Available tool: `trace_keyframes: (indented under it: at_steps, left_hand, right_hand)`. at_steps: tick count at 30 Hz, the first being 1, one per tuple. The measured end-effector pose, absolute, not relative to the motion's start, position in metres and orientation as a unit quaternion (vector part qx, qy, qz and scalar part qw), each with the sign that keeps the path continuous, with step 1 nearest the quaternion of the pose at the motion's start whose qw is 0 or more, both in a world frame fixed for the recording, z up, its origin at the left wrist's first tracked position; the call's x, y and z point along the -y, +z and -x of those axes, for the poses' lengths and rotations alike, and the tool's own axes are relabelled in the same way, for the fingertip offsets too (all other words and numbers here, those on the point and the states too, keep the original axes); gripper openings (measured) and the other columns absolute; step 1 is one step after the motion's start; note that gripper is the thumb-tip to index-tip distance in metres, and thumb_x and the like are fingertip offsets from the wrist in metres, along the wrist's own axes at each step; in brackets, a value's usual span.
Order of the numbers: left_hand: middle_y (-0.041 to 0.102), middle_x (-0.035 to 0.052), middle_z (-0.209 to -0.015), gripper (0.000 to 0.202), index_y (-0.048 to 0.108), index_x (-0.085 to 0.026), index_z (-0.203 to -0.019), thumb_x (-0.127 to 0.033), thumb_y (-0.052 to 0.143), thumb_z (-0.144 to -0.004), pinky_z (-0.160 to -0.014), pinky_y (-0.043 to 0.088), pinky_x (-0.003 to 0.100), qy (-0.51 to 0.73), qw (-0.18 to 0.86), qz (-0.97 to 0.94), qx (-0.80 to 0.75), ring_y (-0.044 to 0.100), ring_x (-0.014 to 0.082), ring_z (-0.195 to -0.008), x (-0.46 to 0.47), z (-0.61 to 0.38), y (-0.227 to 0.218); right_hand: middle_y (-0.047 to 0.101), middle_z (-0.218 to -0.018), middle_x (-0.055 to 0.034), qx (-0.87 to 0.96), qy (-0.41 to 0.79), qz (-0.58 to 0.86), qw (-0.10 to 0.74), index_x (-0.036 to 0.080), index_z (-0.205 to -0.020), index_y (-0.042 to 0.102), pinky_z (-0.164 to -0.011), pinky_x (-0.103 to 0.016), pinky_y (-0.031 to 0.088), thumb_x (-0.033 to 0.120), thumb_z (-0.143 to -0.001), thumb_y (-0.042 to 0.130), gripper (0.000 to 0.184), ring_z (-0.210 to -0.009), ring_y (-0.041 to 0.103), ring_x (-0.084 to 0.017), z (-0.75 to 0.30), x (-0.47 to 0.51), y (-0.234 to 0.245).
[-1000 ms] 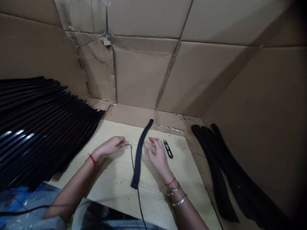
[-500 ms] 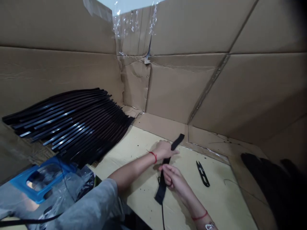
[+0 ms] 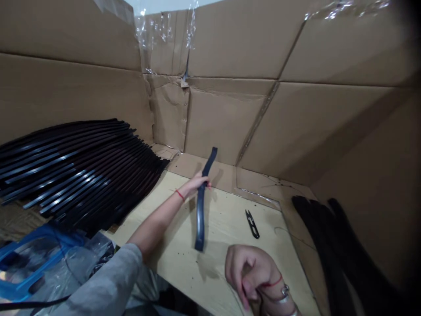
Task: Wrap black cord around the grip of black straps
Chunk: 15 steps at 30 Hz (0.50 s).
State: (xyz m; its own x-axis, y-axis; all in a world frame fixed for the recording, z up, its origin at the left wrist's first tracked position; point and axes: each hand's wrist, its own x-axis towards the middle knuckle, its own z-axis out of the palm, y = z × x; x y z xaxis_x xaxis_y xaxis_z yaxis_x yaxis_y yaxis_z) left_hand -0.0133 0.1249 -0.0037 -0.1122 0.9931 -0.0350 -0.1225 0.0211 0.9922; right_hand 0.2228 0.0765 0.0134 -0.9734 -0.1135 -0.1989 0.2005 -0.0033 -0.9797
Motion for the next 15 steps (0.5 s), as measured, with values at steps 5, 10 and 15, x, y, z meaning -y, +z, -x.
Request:
trace_keyframes:
  at_steps: [5, 10, 15]
  left_hand:
    - [0.044, -0.006, -0.062, 0.025, 0.056, -0.013, -0.107, -0.036, 0.051, -0.097, -0.043, 0.034, 0.016, 0.614, 0.585, -0.42, -0.323, 0.038, 0.0047, -0.044, -0.086, 0.009, 0.013]
    - [0.031, -0.0076, -0.048, 0.045, 0.059, -0.012, -0.102, -0.05, 0.036, -0.098, -0.037, 0.024, 0.016, 0.557, 0.679, -0.43, -0.21, 0.028, 0.0066, -0.035, -0.064, -0.02, 0.054]
    - [0.035, -0.005, -0.048, 0.047, 0.062, -0.01, -0.1, -0.046, 0.031, -0.098, -0.04, 0.028, 0.016, 0.53, 0.704, -0.447, -0.152, 0.034, 0.0074, -0.036, -0.05, -0.038, 0.08]
  right_hand:
    - [0.028, -0.04, 0.0089, -0.66, -0.699, -0.161, -0.225, 0.018, -0.06, 0.061, -0.041, -0.02, 0.024, 0.055, -0.075, 0.066, 0.04, -0.037, 0.026, -0.008, -0.23, -0.095, 0.053]
    - [0.029, -0.052, 0.0068, -0.682, -0.541, -0.285, -0.402, 0.013, -0.083, 0.068, -0.045, -0.022, 0.017, 0.039, -0.084, 0.062, 0.026, -0.048, 0.022, -0.008, -0.218, -0.097, 0.106]
    - [0.041, -0.055, 0.0028, -0.695, -0.392, -0.367, -0.478, 0.015, -0.081, 0.072, -0.048, -0.024, 0.028, 0.04, -0.086, 0.061, 0.028, -0.051, 0.036, -0.011, -0.22, -0.07, 0.122]
